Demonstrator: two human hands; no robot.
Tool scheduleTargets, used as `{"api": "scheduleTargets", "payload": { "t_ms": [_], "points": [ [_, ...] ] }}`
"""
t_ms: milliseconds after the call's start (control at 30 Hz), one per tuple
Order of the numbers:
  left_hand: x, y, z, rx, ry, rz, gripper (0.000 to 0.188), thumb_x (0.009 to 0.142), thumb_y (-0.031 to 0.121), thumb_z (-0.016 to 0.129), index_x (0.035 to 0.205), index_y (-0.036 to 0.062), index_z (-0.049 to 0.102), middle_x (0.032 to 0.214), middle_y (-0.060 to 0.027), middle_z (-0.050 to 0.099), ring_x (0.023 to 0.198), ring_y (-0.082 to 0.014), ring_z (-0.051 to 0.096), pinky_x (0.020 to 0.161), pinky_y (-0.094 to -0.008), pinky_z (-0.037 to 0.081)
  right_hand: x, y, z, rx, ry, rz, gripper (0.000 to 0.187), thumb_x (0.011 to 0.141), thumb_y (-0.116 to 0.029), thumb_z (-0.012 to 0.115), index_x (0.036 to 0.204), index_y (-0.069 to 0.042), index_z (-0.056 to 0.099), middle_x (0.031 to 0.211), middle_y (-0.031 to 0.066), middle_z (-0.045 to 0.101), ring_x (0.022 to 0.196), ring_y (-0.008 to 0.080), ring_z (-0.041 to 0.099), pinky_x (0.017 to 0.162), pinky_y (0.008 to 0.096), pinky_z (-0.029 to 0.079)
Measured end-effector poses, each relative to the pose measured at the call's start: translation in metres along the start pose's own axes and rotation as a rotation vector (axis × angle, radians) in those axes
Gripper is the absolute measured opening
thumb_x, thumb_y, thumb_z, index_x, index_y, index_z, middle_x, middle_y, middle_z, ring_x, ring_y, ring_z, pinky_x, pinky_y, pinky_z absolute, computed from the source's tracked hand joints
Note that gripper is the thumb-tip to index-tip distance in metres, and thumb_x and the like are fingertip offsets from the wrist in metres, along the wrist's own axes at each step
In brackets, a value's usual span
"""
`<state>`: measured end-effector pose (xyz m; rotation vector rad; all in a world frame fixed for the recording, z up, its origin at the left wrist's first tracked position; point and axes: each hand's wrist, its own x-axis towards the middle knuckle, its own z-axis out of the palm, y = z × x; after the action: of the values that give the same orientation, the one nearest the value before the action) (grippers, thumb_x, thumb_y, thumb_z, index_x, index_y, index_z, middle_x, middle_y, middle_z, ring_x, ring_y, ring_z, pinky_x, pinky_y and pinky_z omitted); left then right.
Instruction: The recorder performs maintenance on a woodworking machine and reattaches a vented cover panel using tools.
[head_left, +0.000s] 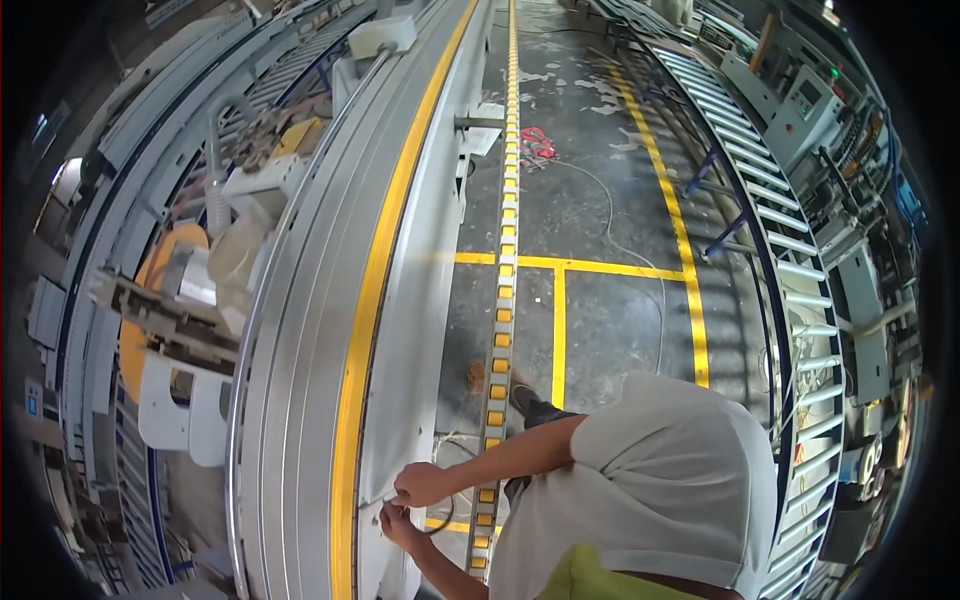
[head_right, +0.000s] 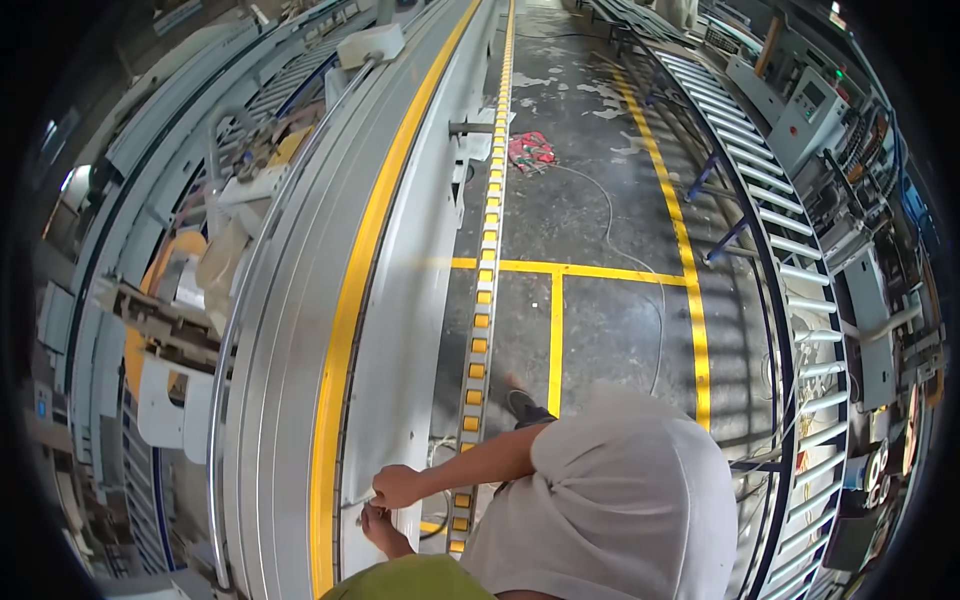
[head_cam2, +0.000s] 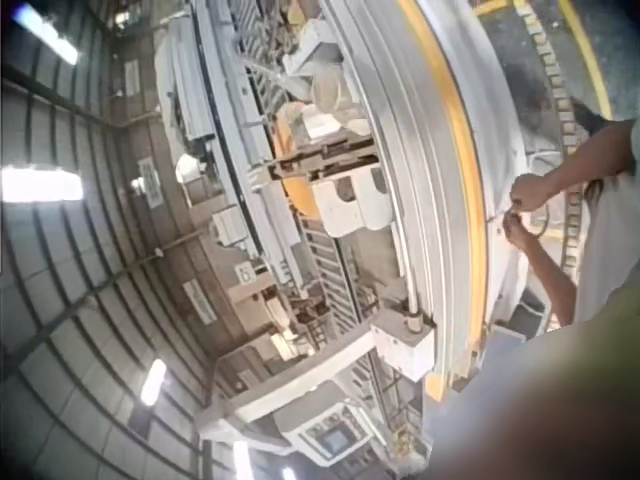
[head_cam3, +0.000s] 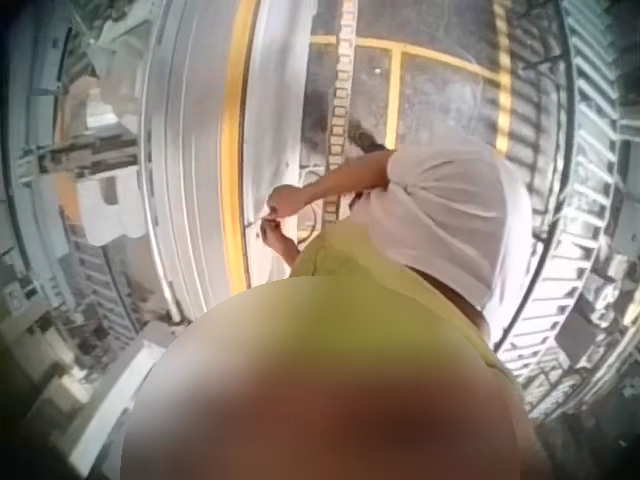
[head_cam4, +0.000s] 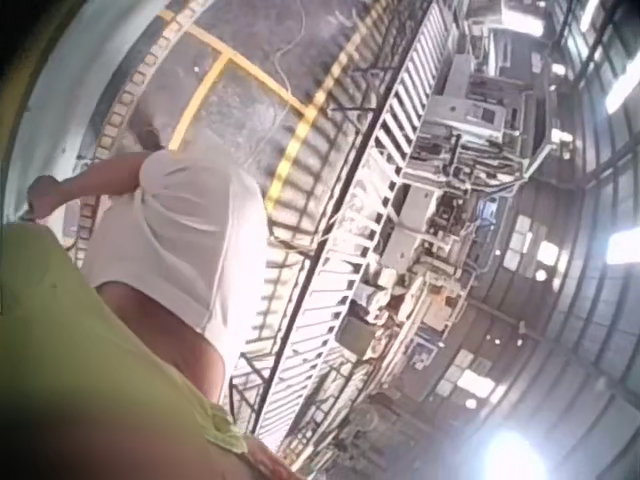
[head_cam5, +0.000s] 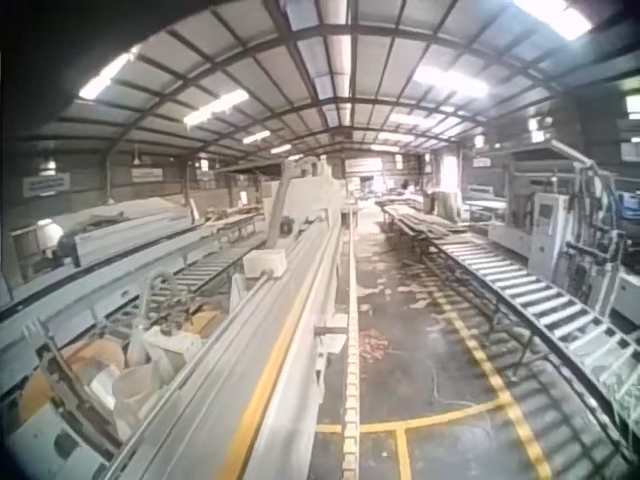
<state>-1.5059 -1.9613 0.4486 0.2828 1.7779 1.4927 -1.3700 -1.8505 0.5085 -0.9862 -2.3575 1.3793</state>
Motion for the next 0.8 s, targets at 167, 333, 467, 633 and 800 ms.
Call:
{"api": "scheduleTargets", "payload": {
  "t_ms": [167, 333, 467, 633, 800],
  "points": [
    [-0.086, 0.075, 0.129, 0.169, -0.138, 0.182, 0.024, 0.100, 0.024, 0.053, 0.096, 0.0015, 0.060, 0.066, -0.0049, 0.059, 0.054, -0.0100, 0.053, 0.049, -0.0236, 0.045, -0.094, 0.047, -0.156, 0.225, 0.266, -0.199, 0.025, 0.089, -0.029, 0.063, 0.086, -0.004, 0.068, 0.074, 0.0161, 0.064, 0.069, 0.0355, 0.063, 0.061, 0.0436, 0.048],
    [-0.159, 0.088, 0.368, 0.331, -0.626, 0.134, 0.028, 0.097, 0.004, 0.046, 0.121, -0.0057, 0.055, 0.076, -0.0066, 0.061, 0.063, -0.0121, 0.059, 0.059, -0.0258, 0.052, -0.191, 0.168, -0.323, 0.216, 0.418, -0.154, 0.021, 0.090, -0.025, 0.066, 0.097, -0.006, 0.069, 0.077, 0.0126, 0.065, 0.066, 0.0315, 0.062, 0.058, 0.0392, 0.049],
    [-0.208, 0.033, 0.595, 0.388, -0.832, 0.040, 0.026, 0.096, 0.006, 0.052, 0.120, -0.0047, 0.049, 0.080, -0.0107, 0.064, 0.070, -0.0159, 0.066, 0.058, -0.0281, 0.055, -0.280, 0.290, -0.475, 0.138, 0.742, -0.077, 0.027, 0.086, -0.016, 0.064, 0.113, -0.011, 0.066, 0.103, 0.0102, 0.068, 0.084, 0.0297, 0.067, 0.074, 0.0377, 0.055],
    [-0.271, -0.023, 0.866, 0.504, -1.054, -0.160, 0.030, 0.095, 0.008, 0.055, 0.119, -0.0025, 0.040, 0.076, -0.0138, 0.063, 0.057, -0.0199, 0.064, 0.050, -0.0284, 0.051, -0.394, 0.455, -0.660, -0.184, 0.560, -0.103, 0.043, 0.076, -0.008, 0.067, 0.118, -0.016, 0.064, 0.105, 0.0055, 0.067, 0.092, 0.0264, 0.065, 0.071, 0.0352, 0.056],
    [-0.317, -0.045, 1.054, 0.557, -1.275, -0.362, 0.029, 0.095, 0.007, 0.055, 0.118, -0.0009, 0.040, 0.077, -0.0117, 0.064, 0.056, -0.0167, 0.063, 0.048, -0.0256, 0.048, -0.479, 0.552, -0.800, -0.169, 0.600, -0.026, 0.041, 0.076, -0.008, 0.067, 0.117, -0.014, 0.065, 0.091, 0.0055, 0.068, 0.081, 0.0264, 0.065, 0.066, 0.0378, 0.055]
  ]
}}
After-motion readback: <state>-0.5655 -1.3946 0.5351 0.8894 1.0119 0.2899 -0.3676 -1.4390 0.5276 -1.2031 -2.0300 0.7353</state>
